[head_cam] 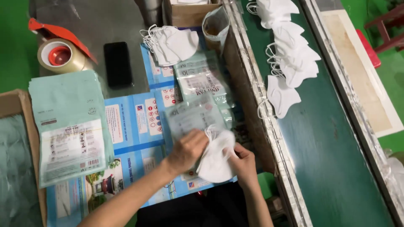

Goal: The person picks up face masks from a conveyor belt, places them into plastic bags, and seals the bags by hand.

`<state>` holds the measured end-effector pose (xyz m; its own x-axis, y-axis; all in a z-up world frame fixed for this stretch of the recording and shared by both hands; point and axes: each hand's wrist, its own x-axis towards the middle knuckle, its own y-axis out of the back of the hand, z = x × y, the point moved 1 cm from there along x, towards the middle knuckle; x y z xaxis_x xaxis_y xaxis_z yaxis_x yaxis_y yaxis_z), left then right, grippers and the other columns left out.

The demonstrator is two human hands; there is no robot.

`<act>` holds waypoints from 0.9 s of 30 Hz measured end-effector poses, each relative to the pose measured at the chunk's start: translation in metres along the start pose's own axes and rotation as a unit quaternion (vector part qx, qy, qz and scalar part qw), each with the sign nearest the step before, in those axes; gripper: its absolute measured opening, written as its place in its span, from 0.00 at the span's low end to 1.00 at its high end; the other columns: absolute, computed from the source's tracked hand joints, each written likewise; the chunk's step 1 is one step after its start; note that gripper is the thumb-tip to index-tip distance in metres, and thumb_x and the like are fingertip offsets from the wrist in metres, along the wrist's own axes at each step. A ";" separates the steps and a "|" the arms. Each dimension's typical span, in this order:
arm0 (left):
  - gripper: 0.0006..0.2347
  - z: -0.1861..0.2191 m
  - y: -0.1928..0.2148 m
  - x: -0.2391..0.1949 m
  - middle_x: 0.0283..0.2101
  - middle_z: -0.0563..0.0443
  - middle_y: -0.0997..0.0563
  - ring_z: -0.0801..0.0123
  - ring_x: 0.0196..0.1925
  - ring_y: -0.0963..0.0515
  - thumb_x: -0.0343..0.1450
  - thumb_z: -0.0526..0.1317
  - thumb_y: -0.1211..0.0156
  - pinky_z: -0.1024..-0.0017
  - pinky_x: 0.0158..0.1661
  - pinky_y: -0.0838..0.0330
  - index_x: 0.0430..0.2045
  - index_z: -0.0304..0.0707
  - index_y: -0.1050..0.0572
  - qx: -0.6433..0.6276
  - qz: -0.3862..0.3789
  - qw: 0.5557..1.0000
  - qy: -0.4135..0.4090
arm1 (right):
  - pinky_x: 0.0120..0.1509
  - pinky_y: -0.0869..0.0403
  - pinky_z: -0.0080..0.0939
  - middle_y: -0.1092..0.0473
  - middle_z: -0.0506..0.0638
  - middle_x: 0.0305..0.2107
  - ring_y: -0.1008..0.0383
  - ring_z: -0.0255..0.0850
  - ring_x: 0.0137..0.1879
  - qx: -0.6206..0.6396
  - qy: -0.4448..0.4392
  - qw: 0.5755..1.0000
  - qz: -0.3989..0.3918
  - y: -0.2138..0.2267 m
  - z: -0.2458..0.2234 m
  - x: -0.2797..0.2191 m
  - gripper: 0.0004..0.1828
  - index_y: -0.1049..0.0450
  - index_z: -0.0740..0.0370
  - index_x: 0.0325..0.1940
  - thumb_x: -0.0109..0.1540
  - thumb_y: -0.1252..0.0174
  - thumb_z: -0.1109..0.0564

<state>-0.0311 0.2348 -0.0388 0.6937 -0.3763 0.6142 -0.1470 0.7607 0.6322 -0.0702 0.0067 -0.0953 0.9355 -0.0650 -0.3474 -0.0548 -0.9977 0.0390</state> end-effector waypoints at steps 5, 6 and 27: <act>0.03 0.018 -0.001 0.011 0.35 0.47 0.21 0.60 0.40 0.19 0.67 0.30 0.34 0.65 0.39 0.22 0.27 0.32 0.23 -0.005 0.031 1.000 -0.002 | 0.48 0.28 0.37 0.27 0.51 0.37 0.26 0.37 0.41 -0.275 0.205 0.934 0.101 -0.032 -0.062 -0.012 0.11 0.24 0.70 0.41 0.57 0.34 0.63; 0.03 0.026 -0.004 0.013 0.35 0.47 0.20 0.61 0.40 0.19 0.67 0.30 0.34 0.65 0.39 0.23 0.26 0.33 0.24 -0.009 0.019 1.000 -0.020 | 0.49 0.29 0.37 0.29 0.50 0.38 0.27 0.37 0.42 -0.266 0.236 0.925 0.133 -0.032 -0.064 -0.011 0.13 0.25 0.70 0.42 0.55 0.36 0.63; 0.16 0.051 -0.050 -0.007 0.39 0.49 0.17 0.69 0.37 0.19 0.67 0.40 0.33 0.66 0.36 0.22 0.45 0.28 0.22 -0.548 0.065 0.686 0.475 | 0.48 0.21 0.44 0.22 0.55 0.38 0.20 0.40 0.41 0.334 0.006 0.941 0.044 -0.017 -0.031 -0.028 0.11 0.25 0.71 0.48 0.64 0.41 0.60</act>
<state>-0.0645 0.1724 -0.0511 0.9476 -0.1501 -0.2819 0.0067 0.8918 -0.4523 -0.0847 0.0261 -0.0568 0.9207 -0.1524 -0.3592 -0.3363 -0.7770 -0.5322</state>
